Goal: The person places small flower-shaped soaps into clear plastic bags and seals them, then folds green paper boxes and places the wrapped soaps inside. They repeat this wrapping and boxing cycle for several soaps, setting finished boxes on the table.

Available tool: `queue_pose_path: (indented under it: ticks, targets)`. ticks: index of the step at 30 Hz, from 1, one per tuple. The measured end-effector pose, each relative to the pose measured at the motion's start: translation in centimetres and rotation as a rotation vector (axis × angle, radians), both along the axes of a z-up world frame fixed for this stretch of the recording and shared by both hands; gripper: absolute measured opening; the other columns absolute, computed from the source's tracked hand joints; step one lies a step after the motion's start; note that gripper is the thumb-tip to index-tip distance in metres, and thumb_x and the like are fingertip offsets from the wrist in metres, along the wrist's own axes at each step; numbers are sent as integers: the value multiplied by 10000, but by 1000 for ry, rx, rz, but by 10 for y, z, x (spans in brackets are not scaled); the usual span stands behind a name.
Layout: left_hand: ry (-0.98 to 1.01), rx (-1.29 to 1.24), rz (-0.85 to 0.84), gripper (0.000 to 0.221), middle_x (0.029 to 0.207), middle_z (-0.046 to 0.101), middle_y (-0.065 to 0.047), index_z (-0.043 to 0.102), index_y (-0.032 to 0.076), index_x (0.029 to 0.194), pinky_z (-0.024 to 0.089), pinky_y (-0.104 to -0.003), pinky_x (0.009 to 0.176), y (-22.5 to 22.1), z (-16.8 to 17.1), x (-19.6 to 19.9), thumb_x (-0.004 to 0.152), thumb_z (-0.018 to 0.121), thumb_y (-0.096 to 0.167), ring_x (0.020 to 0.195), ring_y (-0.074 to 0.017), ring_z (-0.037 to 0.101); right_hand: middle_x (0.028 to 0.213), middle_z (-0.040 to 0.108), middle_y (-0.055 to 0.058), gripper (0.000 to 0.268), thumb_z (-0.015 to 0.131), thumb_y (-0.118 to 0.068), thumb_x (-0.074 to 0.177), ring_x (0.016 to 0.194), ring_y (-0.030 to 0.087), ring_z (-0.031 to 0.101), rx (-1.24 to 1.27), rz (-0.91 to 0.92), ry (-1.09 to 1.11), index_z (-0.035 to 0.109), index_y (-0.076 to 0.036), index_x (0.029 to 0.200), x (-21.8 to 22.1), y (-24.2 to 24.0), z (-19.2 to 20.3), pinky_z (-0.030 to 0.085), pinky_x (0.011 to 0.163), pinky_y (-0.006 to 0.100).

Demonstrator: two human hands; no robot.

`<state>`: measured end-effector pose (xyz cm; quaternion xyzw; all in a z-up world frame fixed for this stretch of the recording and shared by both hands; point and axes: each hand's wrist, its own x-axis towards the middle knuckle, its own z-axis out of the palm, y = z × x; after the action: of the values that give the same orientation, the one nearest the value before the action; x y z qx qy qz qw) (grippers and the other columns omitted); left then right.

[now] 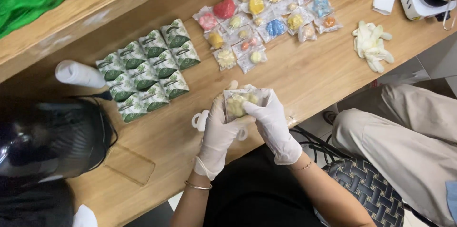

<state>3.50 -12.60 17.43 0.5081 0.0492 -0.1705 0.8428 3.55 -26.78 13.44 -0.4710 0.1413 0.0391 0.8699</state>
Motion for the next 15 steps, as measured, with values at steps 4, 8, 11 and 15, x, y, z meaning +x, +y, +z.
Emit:
queue_pose_path:
  ticks: [4,8,11,15]
  targets:
    - [132,-60,116,679,1251,669,-54,489,8,1484,575,-283,881,39,1,-20,853,727,-71,1054,-129,672,1238,673,122,284,665,-88,968,1017,149,618,39,104,90,549,46,1189,-12,21,19,521,908,312]
    - [148,-9,112,586,1169,694,-27,566,19,1394,551,-252,835,75,-6,-35,843,750,-56,991,-98,667,1147,676,66,329,628,-197,983,984,112,628,-223,106,170,591,1,1243,-17,24,42,545,849,296]
    - [88,147,-79,546,1135,705,-21,609,13,1314,565,-255,833,99,-31,-46,809,816,23,975,-84,669,1098,698,45,350,674,-193,940,984,92,651,-438,230,136,635,-10,1235,-29,25,43,552,848,268]
    - [-103,522,-443,562,1043,730,-60,679,20,1239,556,-275,837,116,-36,-58,761,919,189,928,-104,633,997,748,49,316,777,-165,876,882,94,682,-587,592,90,711,23,1122,-56,30,4,578,766,249]
